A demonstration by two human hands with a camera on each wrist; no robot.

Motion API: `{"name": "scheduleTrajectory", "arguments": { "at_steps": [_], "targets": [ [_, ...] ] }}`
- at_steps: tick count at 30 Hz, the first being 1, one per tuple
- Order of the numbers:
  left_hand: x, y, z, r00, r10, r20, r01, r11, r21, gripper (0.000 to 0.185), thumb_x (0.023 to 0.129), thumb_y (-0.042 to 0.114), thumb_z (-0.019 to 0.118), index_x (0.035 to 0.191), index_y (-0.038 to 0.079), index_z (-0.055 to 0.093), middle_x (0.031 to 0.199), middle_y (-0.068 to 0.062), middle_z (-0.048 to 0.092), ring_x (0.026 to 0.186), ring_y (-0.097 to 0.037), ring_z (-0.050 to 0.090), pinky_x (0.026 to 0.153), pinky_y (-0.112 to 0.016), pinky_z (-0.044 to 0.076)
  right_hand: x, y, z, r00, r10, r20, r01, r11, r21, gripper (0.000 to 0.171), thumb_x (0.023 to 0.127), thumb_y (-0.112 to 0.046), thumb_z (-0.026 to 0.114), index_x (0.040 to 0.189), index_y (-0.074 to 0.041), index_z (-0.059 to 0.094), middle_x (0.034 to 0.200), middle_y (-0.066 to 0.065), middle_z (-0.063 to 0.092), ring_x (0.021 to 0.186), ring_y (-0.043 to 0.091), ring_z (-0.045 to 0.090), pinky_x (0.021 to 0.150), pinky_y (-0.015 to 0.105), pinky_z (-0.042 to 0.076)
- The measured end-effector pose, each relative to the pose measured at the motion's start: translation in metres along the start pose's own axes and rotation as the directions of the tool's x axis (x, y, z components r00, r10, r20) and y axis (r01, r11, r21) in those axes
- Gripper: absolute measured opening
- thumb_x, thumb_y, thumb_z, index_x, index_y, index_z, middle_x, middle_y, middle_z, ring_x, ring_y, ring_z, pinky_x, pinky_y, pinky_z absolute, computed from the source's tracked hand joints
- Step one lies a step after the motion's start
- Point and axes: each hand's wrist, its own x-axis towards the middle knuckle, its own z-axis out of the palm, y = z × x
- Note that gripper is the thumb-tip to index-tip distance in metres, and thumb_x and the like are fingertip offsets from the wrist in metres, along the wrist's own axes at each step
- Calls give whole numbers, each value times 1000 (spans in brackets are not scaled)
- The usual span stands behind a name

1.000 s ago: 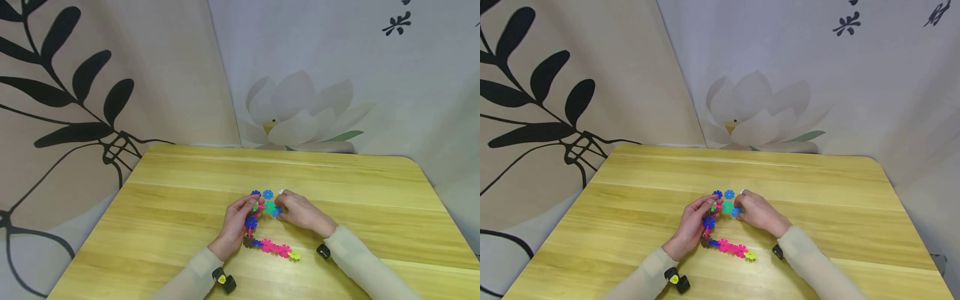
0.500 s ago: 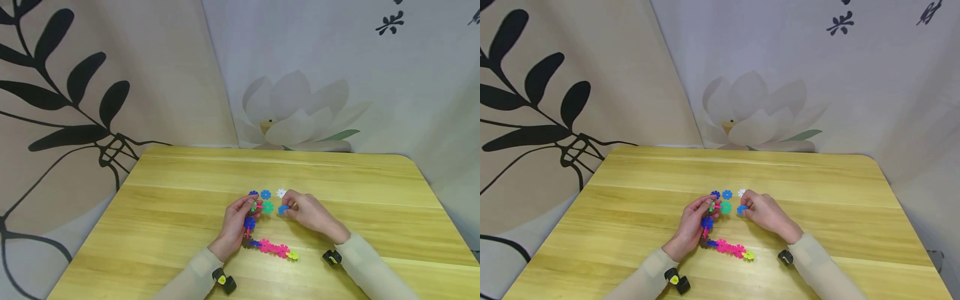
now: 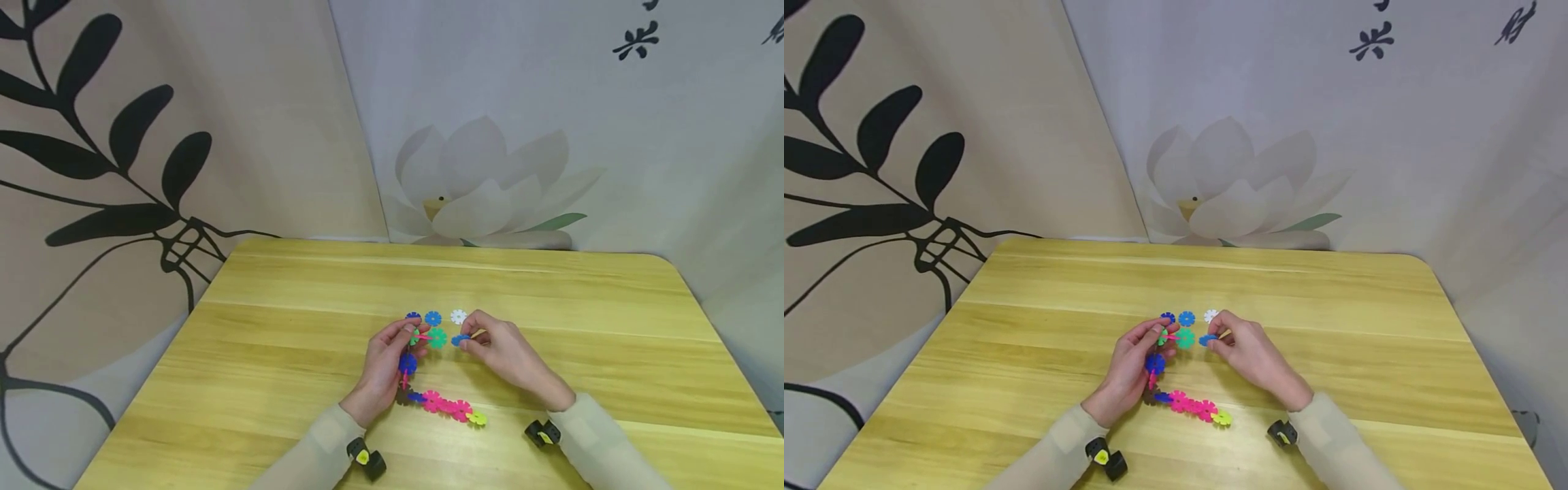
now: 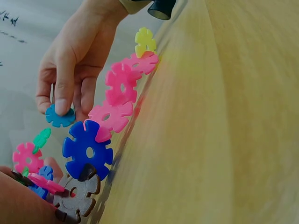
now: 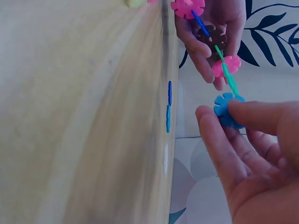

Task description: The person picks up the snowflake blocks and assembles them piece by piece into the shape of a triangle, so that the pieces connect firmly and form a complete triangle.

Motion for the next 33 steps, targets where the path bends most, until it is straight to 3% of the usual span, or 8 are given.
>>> {"name": "scheduleTrajectory", "arguments": {
  "at_steps": [13,18,23,33],
  "targets": [
    [-2,1,2,1000,18,10,-18,1000,21,36,108,17,55,136,-5,59,122,-13,73,101,-18,71,89,-31,59,2,-5,8,996,-40,-79,34,996,-80,14,93,-4,76,97,-13,66,98,0,74,91,20,74,82,35,62],
    [-2,0,2,999,21,26,-22,1000,23,42,102,15,67,137,-6,58,124,-14,72,103,-18,71,93,-34,58,2,-7,10,993,-68,-101,56,992,-111,11,93,-6,77,97,-13,70,98,-2,73,91,17,73,82,36,62],
    [-2,-2,2,999,31,38,-34,997,69,51,94,8,76,139,-5,56,127,-16,70,106,-18,69,95,-35,57,1,-6,11,987,-100,-128,84,989,-125,11,92,-5,78,95,-14,72,94,-4,73,88,14,72,79,32,62],
    [-2,1,8,997,55,59,-61,993,97,48,94,5,74,137,-7,57,119,-12,68,97,-17,69,93,-38,58,-3,-6,12,964,-192,-183,165,974,-155,14,89,-2,80,90,-14,76,89,-8,72,79,6,68,72,25,60]
  ]
}}
